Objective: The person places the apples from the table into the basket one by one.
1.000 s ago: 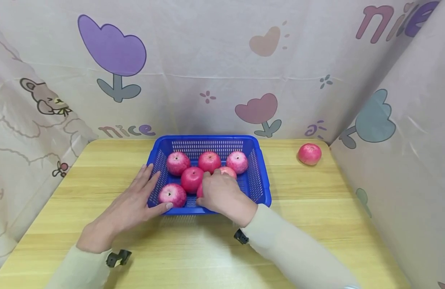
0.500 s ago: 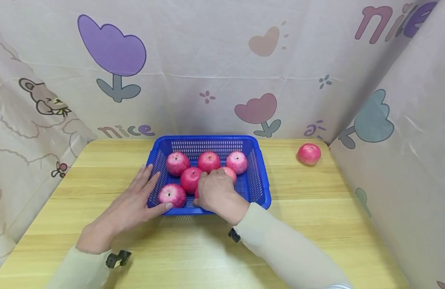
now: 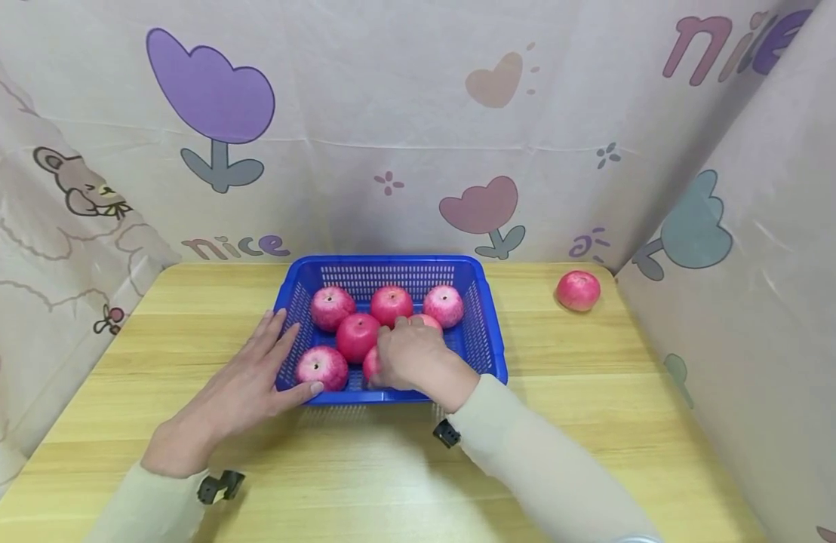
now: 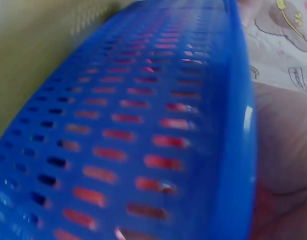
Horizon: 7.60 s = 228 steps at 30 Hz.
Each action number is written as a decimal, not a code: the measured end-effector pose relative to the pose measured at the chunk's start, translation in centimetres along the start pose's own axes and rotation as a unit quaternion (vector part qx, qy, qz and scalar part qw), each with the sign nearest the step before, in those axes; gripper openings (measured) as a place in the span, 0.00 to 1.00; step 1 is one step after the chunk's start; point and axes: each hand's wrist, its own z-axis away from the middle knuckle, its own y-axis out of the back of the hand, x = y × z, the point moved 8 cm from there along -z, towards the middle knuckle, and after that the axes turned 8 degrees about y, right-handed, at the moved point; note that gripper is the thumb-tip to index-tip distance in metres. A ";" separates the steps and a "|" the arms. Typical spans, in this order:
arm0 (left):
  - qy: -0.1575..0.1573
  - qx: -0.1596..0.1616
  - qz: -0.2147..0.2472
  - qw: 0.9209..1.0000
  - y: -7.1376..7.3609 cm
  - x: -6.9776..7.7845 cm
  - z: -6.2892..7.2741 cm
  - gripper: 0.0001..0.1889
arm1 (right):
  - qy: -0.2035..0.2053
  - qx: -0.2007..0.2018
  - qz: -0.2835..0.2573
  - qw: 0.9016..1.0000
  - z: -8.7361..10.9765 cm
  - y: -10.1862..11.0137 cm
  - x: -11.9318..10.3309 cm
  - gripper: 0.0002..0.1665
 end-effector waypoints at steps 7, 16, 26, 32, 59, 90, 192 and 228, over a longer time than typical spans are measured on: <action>-0.001 0.000 -0.035 0.999 0.2 0.0 0.0 0.64 | 0.029 0.002 -0.020 0.999 0.1 0.0 0.2 0.25; -0.006 0.002 -0.034 0.999 0.2 0.1 0.0 0.64 | 0.045 0.017 -0.026 0.999 0.1 -0.3 0.3 0.24; 0.000 -0.003 -0.031 1.000 0.2 0.0 -0.1 0.65 | 0.067 0.005 -0.063 0.996 0.4 -0.5 0.4 0.29; -0.005 -0.001 -0.032 0.999 0.2 0.0 -0.1 0.65 | 0.072 0.002 -0.088 0.994 0.7 -0.5 0.5 0.28; 0.001 -0.004 -0.026 1.000 0.1 0.0 -0.1 0.64 | 0.071 0.094 -0.125 0.985 2.4 0.4 2.4 0.19; -0.004 -0.002 -0.012 1.000 0.0 0.2 0.0 0.64 | -0.077 0.282 -0.082 0.953 7.8 0.3 13.7 0.45; -0.001 0.000 -0.001 1.000 0.0 0.1 0.2 0.62 | -0.327 0.177 -0.201 0.906 8.4 -6.8 36.1 0.54; 0.001 0.000 -0.002 1.000 0.0 0.0 0.2 0.62 | -0.322 0.136 -0.205 0.914 9.7 -7.0 32.4 0.52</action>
